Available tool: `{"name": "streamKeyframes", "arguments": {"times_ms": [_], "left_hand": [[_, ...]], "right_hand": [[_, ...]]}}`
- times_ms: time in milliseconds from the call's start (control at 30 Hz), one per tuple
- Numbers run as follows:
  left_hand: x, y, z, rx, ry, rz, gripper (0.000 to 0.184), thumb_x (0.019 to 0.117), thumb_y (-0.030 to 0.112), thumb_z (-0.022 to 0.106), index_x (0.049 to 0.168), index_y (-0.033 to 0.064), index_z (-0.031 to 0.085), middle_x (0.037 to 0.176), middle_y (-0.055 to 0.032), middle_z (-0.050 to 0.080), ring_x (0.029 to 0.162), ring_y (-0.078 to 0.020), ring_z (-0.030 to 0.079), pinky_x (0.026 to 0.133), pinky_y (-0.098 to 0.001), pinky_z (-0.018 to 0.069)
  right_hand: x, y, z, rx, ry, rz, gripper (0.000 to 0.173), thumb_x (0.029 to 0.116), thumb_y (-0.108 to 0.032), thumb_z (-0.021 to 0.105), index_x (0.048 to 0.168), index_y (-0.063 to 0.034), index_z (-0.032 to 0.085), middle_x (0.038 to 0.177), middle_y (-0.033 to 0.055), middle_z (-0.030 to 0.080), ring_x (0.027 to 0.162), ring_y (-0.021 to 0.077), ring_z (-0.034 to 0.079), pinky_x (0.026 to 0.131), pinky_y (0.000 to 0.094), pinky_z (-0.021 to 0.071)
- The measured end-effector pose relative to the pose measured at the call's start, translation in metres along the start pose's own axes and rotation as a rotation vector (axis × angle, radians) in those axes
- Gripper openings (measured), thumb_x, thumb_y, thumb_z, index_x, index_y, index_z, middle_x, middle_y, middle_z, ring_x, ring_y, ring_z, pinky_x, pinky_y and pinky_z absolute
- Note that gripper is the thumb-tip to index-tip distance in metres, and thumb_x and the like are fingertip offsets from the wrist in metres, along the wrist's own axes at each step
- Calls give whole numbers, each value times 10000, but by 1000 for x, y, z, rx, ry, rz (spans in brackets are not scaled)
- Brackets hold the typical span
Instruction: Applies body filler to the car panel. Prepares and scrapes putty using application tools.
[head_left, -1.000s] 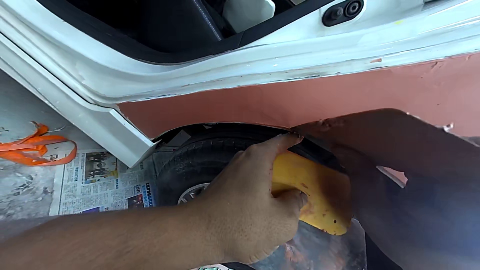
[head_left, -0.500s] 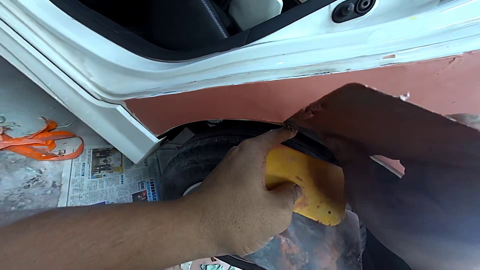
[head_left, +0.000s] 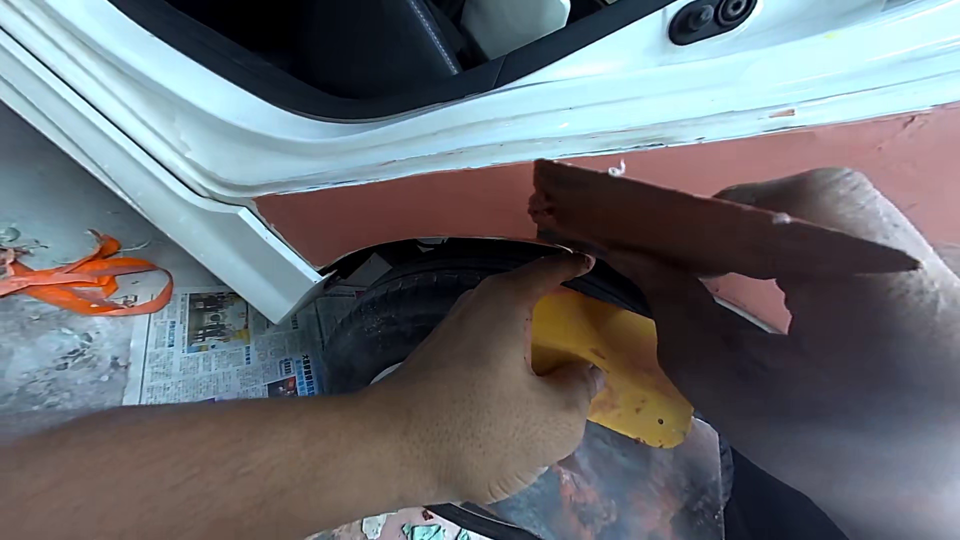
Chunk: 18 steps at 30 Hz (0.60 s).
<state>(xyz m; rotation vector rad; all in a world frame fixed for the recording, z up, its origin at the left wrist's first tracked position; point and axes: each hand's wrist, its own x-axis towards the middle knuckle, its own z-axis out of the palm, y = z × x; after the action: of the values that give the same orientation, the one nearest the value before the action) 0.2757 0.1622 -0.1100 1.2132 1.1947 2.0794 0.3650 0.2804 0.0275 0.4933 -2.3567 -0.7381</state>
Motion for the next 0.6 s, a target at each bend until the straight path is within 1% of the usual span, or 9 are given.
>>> {"name": "streamKeyframes", "arguments": {"times_ms": [67,200,267,300,333,400,467,533,600], "left_hand": [[0,0,-2,-4,-3,-1,604,890,76,774,1426,240,549,1135,44,715,994,-85,713,852,-275,638],[-3,-1,-9,17,-22,-19,642,897,108,773,1465,266,520,1184,50,698,1032,-79,701,885,-280,627],[-5,-3,-11,17,-33,-50,645,898,121,771,1465,292,516,1139,57,724,994,-70,717,863,-274,634],[-6,-3,-12,16,-39,-73,667,900,131,770,1484,312,502,1129,60,728,983,-69,720,856,-275,636],[-6,-4,-12,11,-42,-87,686,898,130,771,1497,318,493,1118,57,732,970,-73,724,845,-277,639],[-6,-5,-13,-6,-53,-108,708,898,129,772,1512,324,479,1113,49,736,960,-82,730,836,-280,643],[-6,-6,-12,-6,-58,-111,709,899,138,771,1517,320,476,1121,49,733,970,-84,727,843,-284,641],[-5,-5,-12,-6,-54,-102,710,896,136,771,1518,304,473,1135,47,729,982,-86,726,852,-286,643],[-4,-4,-11,-9,-44,-103,715,893,132,775,1519,293,471,1147,42,728,991,-86,725,857,-286,642]], "right_hand": [[2,-1,1,4,-8,4,178,984,-174,626,1125,-74,582,869,72,640,758,152,634,600,317,471],[-3,0,0,3,-8,53,159,985,-191,632,1109,-103,586,868,56,648,762,145,641,614,325,490],[-5,-1,-8,-14,-35,85,120,978,-172,630,1055,-81,614,831,73,650,724,164,633,594,338,483],[-4,-1,-14,-19,-56,97,103,970,-153,625,1002,-57,641,778,85,653,674,181,626,556,344,469],[-5,-1,-19,-24,-89,124,113,971,-157,627,979,-46,643,754,84,640,653,183,609,545,345,452],[-8,3,-23,-19,-106,169,137,967,-175,647,973,-40,630,748,76,642,645,167,612,549,338,472],[-11,7,-21,9,-66,174,144,953,-172,666,970,-33,630,750,69,644,637,148,610,551,325,480],[-16,10,-16,17,-33,165,148,946,-189,683,999,-56,646,797,51,676,672,133,655,572,305,541],[-10,3,-13,14,-29,161,133,963,-163,669,982,-44,613,774,75,655,658,155,628,561,317,480]]}}
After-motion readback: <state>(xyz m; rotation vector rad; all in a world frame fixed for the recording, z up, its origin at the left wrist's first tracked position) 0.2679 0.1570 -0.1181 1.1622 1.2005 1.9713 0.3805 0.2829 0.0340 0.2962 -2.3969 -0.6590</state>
